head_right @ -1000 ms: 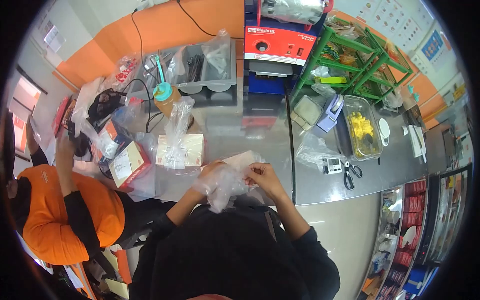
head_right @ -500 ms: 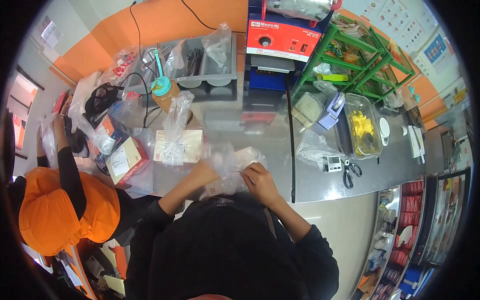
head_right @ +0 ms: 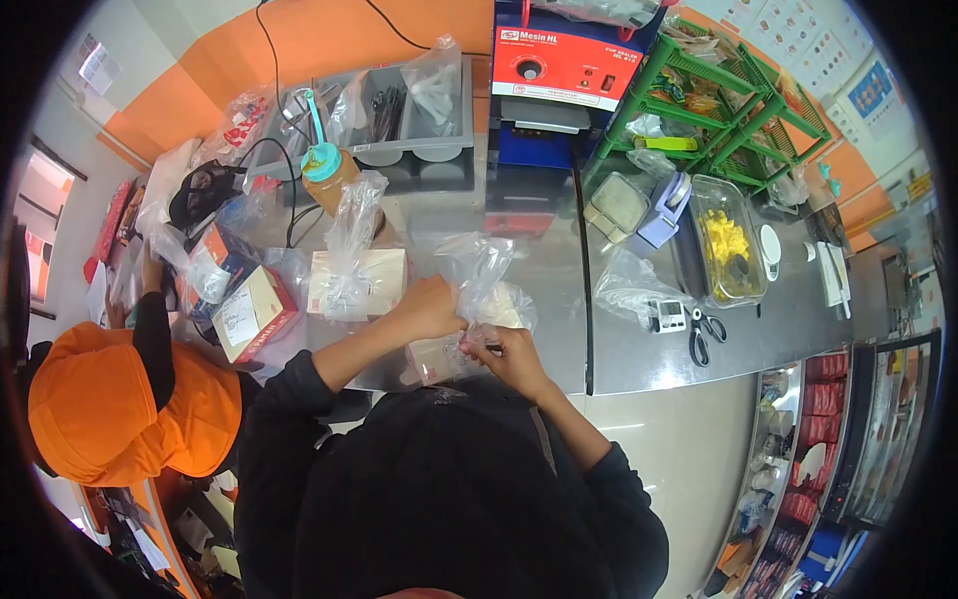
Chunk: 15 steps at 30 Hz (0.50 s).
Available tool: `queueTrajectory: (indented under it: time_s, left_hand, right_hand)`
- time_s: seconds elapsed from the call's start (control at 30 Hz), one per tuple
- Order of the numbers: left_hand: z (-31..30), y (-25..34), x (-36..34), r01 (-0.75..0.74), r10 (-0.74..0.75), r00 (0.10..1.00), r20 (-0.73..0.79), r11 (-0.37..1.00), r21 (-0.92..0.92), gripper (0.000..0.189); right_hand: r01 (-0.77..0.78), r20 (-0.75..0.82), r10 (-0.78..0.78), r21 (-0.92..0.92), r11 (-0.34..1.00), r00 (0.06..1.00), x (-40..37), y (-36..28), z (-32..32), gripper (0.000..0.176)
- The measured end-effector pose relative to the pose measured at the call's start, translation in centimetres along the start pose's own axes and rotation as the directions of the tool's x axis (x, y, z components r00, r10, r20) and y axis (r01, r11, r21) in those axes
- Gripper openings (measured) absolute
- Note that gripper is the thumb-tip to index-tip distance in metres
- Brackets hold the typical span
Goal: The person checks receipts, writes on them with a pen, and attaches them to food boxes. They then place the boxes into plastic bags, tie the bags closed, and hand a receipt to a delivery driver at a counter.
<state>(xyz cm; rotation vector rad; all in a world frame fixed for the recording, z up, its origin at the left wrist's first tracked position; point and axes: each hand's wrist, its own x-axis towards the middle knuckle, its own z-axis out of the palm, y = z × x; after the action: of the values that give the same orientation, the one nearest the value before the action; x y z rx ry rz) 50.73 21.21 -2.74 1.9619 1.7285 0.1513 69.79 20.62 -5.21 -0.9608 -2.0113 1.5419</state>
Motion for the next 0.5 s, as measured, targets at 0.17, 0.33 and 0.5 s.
queueTrajectory:
  time_s: [0.17, 0.33, 0.5]
  left_hand:
    - [-0.8, 0.5, 0.4, -0.02, 0.02, 0.999, 0.049, 1.0, -0.017, 0.039]
    - [0.2, 0.5, 0.9, 0.01, -0.008, 0.999, 0.048, 0.998, -0.059, 0.033]
    - [0.7, 0.2, 0.9, 0.051, -0.048, 0.998, 0.041, 0.995, -0.087, 0.035]
  right_hand:
    - [0.068, -0.046, -0.071, -0.071, 0.995, 0.996, 0.1, -0.4, 0.4, 0.015]
    - [0.075, -0.085, -0.081, -0.065, 0.995, 0.993, 0.1, -0.2, 1.2, 0.015]
    - [0.083, -0.12, -0.097, -0.114, 0.99, 0.988, 0.0, 0.3, 1.6, 0.015]
